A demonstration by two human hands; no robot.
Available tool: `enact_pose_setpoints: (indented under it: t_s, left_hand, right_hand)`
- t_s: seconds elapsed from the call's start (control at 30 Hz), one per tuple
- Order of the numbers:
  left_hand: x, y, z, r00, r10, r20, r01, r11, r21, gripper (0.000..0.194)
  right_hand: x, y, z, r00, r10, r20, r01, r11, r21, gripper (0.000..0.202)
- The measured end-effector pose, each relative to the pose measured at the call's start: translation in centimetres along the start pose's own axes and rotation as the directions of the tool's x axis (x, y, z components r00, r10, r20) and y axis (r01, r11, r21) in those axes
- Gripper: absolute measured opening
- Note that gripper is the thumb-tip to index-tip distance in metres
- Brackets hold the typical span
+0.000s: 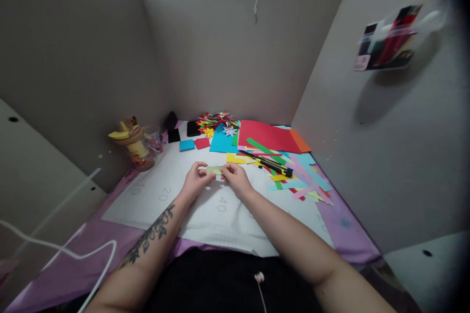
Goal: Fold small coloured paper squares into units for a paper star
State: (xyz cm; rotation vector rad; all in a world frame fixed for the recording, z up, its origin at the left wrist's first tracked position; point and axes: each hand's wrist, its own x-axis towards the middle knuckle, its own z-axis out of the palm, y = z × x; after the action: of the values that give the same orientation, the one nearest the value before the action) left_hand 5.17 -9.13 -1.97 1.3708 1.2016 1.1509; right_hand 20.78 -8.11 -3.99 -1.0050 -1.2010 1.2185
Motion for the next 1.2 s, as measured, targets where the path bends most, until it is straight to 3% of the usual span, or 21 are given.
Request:
enact_pose_setpoints:
  t_s: [0.2,0.57,0.77,0.93,1.03,1.2]
  left_hand:
    - [0.0,-0.3,0.1,0.996,0.019,0.089,-0.021,1.000,0.022,0.030]
    - [0.3,-0.7,0.1,0.999,0.018,0.039,-0.019,1.000,0.024,0.026]
    - [0.5,-0.9,0.1,0.999,-0.027,0.046,0.029,0.999,-0.029,0.027]
    - [0.4,-0.7,0.1,1.000,-0.019,0.023,0.020,0.999,-0.035,0.028]
    - [0.3,-0.5,0.2,1.000,0.002,0.026,-0.001,1.000,-0.020,0.029]
    - [0.4,-0.7,0.0,1.000,0.000,0.001,0.000,1.000,-0.010,0.029]
  right_hand:
    - [-0.1,0.0,0.1,1.000,-0.002,0.015,0.002,1.000,0.006,0.022]
    - [0.0,0.1,0.3,0.999,-0.004,0.039,0.004,1.000,-0.013,0.021]
    - [-0.3,-0.2,0.3,0.997,-0.072,0.014,0.073,0.994,-0.082,0.017]
    - [-0.2,0.1,0.4,0.992,-0.108,0.058,0.115,0.983,-0.146,0.019]
    - [-0.1,0.5,0.4,0.995,-0.063,0.081,0.078,0.978,-0.194,0.022]
    - [0.1,0.9,0.0,1.000,-0.005,0.003,0.005,0.981,-0.192,0.021]
